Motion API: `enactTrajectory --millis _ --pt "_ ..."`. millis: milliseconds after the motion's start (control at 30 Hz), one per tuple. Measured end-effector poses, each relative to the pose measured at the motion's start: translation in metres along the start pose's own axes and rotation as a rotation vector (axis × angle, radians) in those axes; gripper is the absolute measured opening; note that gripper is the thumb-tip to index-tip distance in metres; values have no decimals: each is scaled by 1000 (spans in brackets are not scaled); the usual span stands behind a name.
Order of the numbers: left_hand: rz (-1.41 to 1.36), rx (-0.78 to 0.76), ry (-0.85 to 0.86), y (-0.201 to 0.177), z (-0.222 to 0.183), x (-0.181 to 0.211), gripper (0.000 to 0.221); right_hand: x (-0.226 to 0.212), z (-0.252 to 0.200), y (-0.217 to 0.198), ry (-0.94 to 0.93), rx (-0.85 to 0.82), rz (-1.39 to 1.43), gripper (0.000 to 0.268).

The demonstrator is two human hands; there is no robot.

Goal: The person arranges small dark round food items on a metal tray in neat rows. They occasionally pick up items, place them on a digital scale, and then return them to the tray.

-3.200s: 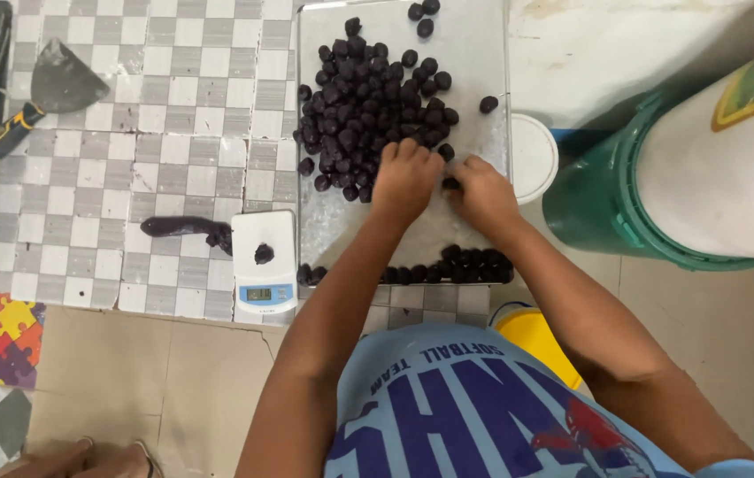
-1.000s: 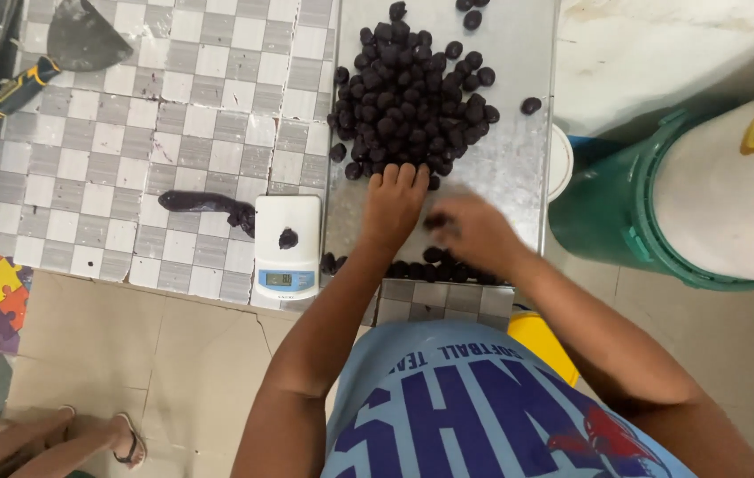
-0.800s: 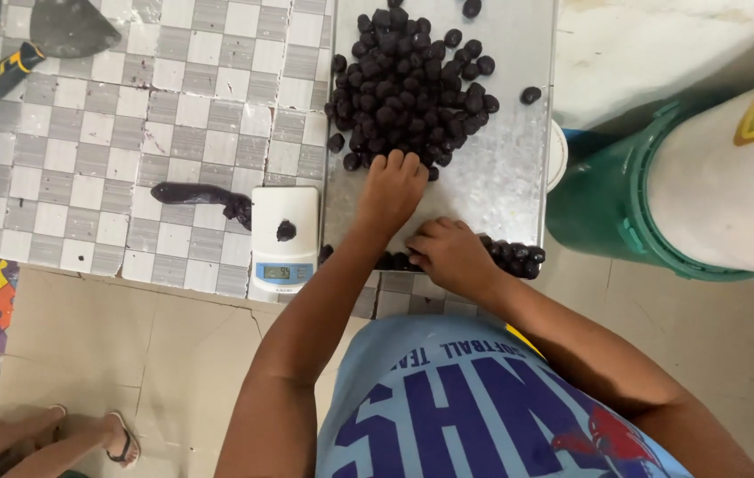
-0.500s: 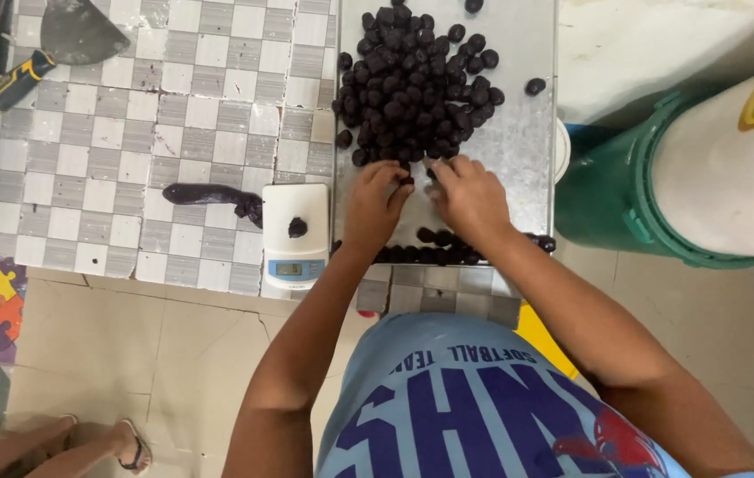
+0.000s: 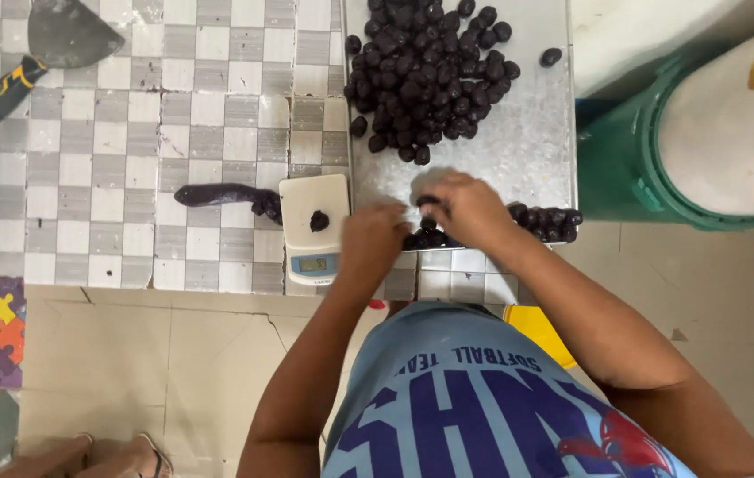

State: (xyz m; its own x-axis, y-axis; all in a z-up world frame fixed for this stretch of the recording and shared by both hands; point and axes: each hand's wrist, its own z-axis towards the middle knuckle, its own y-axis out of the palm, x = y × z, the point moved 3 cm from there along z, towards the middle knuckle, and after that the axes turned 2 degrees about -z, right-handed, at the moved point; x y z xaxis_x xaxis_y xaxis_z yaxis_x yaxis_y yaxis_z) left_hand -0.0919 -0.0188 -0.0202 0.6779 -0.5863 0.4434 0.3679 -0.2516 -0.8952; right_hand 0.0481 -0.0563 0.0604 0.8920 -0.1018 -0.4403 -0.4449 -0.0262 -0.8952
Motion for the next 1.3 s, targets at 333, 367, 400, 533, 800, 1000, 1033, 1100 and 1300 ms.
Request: enactTrajectory --millis 333,367,400,533,800,1000,1033,1100,1300 --pt "247 -20 -82 -65 -13 -36 39 5 -14 46 -146 85 -154 34" --pt "231 45 -4 -60 -13 -28 37 -2 -13 39 -158 60 -139 35" --pt "215 111 73 -55 -12 -20 35 -8 -12 32 -170 36 -125 36" --pt "-39 102 177 -24 -5 9 33 8 -19 42 -206 58 -276 35" --pt "75 54 162 -29 3 5 28 3 -18 13 -103 -122 -66 57" --pt "-2 -91 207 -12 8 14 20 9 -12 1 -210 -116 -10 16" --pt "8 -85 198 -13 5 13 20 16 -10 11 -224 -113 -5 16" --pt "4 -140 187 -12 -3 13 16 30 -11 34 -289 -59 -78 21" --pt "59 -42 5 -29 10 2 14 37 12 31 -336 119 -151 15"
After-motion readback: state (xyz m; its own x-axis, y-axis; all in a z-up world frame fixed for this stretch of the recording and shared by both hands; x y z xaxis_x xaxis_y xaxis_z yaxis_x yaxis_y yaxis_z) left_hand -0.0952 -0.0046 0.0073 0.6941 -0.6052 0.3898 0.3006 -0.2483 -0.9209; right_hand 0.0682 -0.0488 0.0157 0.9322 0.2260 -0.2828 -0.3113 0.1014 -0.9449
